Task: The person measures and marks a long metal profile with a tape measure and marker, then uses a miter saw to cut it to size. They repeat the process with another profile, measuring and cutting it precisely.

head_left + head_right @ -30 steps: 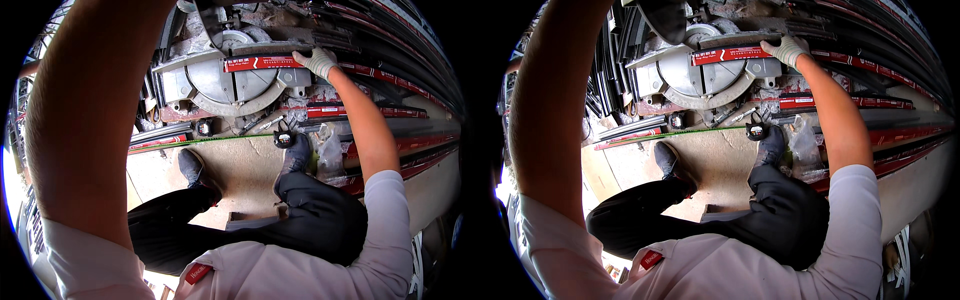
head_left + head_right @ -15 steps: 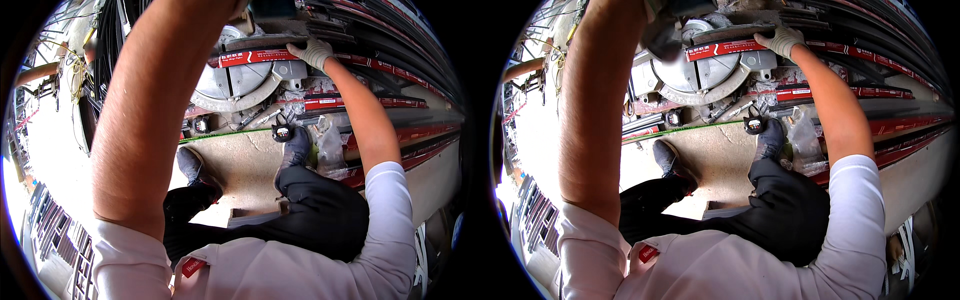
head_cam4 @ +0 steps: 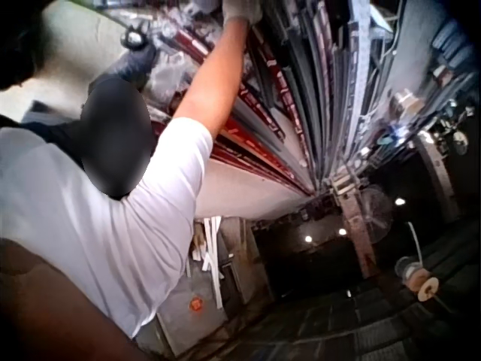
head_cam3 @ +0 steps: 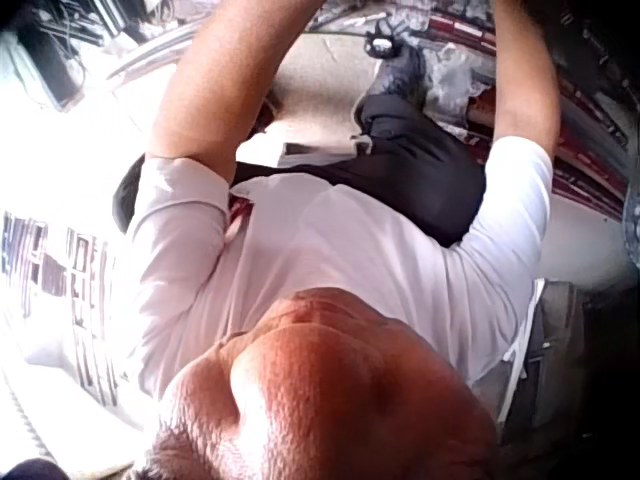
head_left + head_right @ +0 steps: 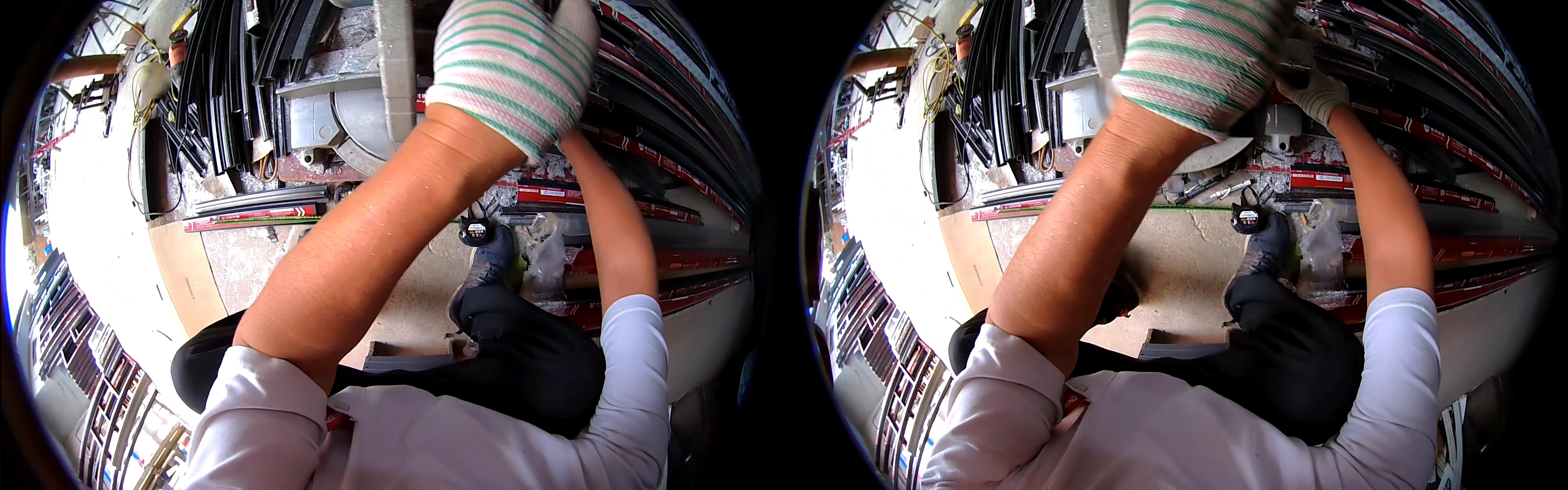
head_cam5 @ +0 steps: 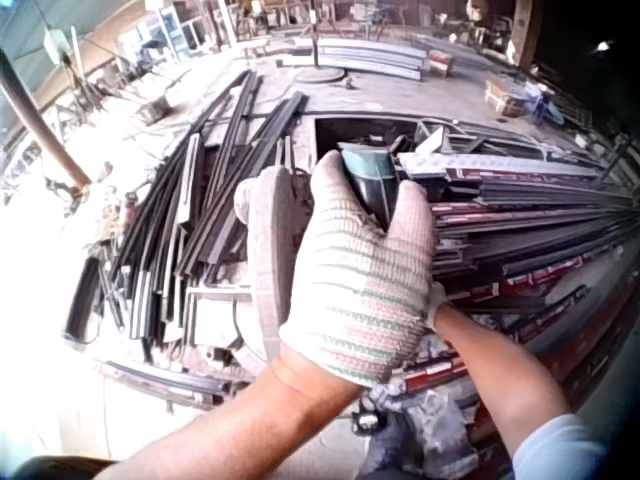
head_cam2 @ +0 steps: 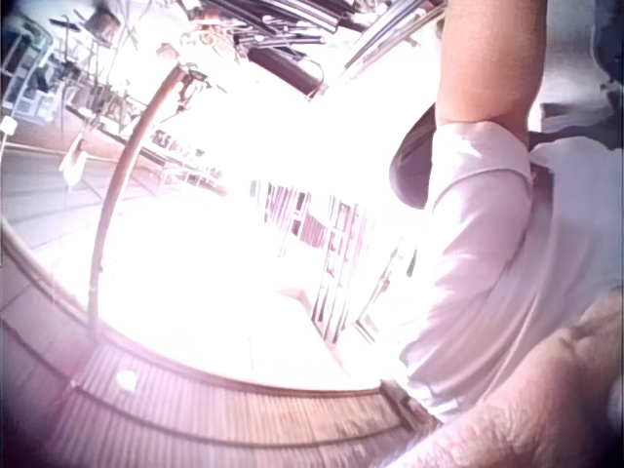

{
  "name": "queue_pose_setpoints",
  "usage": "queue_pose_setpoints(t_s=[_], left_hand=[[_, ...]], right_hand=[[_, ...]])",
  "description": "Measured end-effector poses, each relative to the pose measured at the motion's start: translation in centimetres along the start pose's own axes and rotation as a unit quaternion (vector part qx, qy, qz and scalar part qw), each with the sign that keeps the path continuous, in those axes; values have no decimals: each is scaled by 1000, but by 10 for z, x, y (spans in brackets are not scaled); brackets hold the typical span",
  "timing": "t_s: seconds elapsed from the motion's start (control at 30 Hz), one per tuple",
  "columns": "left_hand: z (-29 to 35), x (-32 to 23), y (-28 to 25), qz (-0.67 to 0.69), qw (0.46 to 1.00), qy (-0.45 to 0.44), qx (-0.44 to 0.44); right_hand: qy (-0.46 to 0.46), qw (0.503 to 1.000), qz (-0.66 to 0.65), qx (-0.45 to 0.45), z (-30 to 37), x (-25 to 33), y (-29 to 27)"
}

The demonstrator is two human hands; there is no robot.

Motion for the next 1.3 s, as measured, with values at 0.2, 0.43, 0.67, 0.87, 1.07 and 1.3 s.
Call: queue_pose_setpoints(t_s=[0.2, 0.43, 0.67, 0.87, 1.07, 1.3], left_hand=[[20, 24, -13, 293, 901, -303, -101], [27, 17, -3, 323, 885, -333, -26], [36, 16, -3, 331, 881, -336, -46], [49, 13, -14, 326, 897, -279, -106], [58, 10, -10, 420, 859, -260, -135], [62, 7, 4, 463, 833, -296, -72]], right_hand=[[10, 1000, 11, 4, 16, -7, -17], [30, 999, 28, 16, 28, -19, -23], [38, 999, 31, 18, 33, -24, -24], [32, 999, 34, 17, 29, -13, -24], [24, 996, 62, 52, 21, 7, -23], [72, 992, -100, 29, 5, -3, 7]])
Point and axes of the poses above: each hand's wrist, its own z-axis away from the middle knuckle, its own y-axis out of the palm, x = y × z, the point moved 8 cm from there along -z, towards the middle knuckle, and after that the axes turned 4 degrees about -x, right-handed, at the moved point
